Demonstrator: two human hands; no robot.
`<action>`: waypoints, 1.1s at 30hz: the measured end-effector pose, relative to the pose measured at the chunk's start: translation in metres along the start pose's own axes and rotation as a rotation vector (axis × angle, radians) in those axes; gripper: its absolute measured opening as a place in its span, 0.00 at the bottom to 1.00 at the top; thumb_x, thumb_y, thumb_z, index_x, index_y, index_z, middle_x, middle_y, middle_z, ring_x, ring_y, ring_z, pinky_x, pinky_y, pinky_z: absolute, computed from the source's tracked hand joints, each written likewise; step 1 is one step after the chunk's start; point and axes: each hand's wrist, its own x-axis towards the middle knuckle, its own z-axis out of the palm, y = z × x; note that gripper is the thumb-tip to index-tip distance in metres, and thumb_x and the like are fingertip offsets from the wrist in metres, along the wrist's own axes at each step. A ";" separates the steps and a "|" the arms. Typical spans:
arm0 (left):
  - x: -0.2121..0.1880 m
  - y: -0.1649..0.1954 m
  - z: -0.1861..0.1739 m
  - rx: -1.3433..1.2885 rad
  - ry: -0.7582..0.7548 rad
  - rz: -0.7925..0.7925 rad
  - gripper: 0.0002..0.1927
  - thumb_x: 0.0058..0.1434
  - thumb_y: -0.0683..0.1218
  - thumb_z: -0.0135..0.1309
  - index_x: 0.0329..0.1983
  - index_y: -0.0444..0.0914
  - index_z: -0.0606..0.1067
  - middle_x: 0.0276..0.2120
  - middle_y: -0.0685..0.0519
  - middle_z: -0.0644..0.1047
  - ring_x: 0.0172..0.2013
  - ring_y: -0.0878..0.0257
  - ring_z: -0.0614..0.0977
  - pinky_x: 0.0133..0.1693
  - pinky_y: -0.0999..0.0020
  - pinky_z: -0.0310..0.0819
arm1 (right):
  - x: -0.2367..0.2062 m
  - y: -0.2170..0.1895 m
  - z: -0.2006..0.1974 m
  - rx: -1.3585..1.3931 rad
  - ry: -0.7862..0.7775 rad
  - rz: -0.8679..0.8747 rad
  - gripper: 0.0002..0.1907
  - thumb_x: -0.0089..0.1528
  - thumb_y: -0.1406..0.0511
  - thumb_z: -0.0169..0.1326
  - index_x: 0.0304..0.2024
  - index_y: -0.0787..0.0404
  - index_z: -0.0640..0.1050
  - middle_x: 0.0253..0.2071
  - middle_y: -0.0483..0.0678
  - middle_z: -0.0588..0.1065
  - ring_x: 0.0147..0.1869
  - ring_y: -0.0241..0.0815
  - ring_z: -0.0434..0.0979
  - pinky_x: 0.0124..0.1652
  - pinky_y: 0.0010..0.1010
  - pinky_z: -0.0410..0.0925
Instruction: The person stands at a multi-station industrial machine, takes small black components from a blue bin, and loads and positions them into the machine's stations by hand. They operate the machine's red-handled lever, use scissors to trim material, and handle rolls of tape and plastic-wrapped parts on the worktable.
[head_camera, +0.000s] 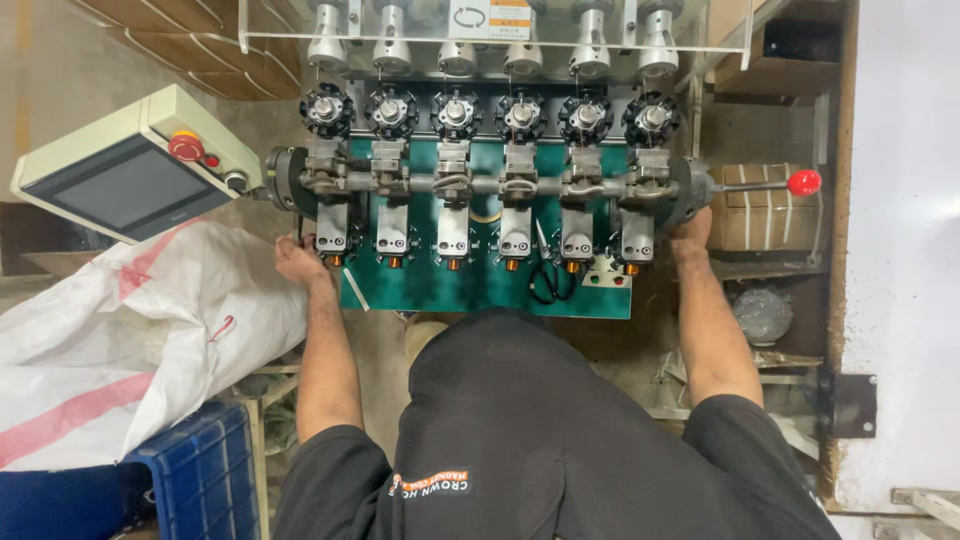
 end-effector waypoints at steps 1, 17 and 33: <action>0.001 0.002 0.001 0.010 -0.006 -0.012 0.16 0.68 0.49 0.43 0.39 0.31 0.74 0.26 0.48 0.77 0.26 0.60 0.79 0.26 0.70 0.71 | 0.008 0.000 -0.003 0.003 -0.042 0.034 0.17 0.69 0.60 0.52 0.56 0.62 0.75 0.51 0.58 0.76 0.51 0.63 0.76 0.47 0.47 0.69; 0.001 0.007 0.005 0.110 0.139 -0.163 0.19 0.65 0.53 0.42 0.41 0.35 0.77 0.22 0.46 0.79 0.20 0.60 0.81 0.18 0.73 0.62 | -0.158 -0.064 0.044 -0.193 -0.080 0.023 0.21 0.54 0.54 0.65 0.36 0.67 0.80 0.38 0.61 0.78 0.45 0.61 0.76 0.38 0.48 0.69; -0.029 0.022 -0.044 -0.001 -0.129 -0.635 0.34 0.66 0.71 0.31 0.52 0.42 0.73 0.39 0.56 0.82 0.34 0.62 0.83 0.35 0.61 0.81 | -0.038 -0.265 0.155 -0.124 -0.492 -0.376 0.23 0.61 0.61 0.57 0.55 0.67 0.78 0.43 0.58 0.79 0.43 0.52 0.77 0.46 0.46 0.71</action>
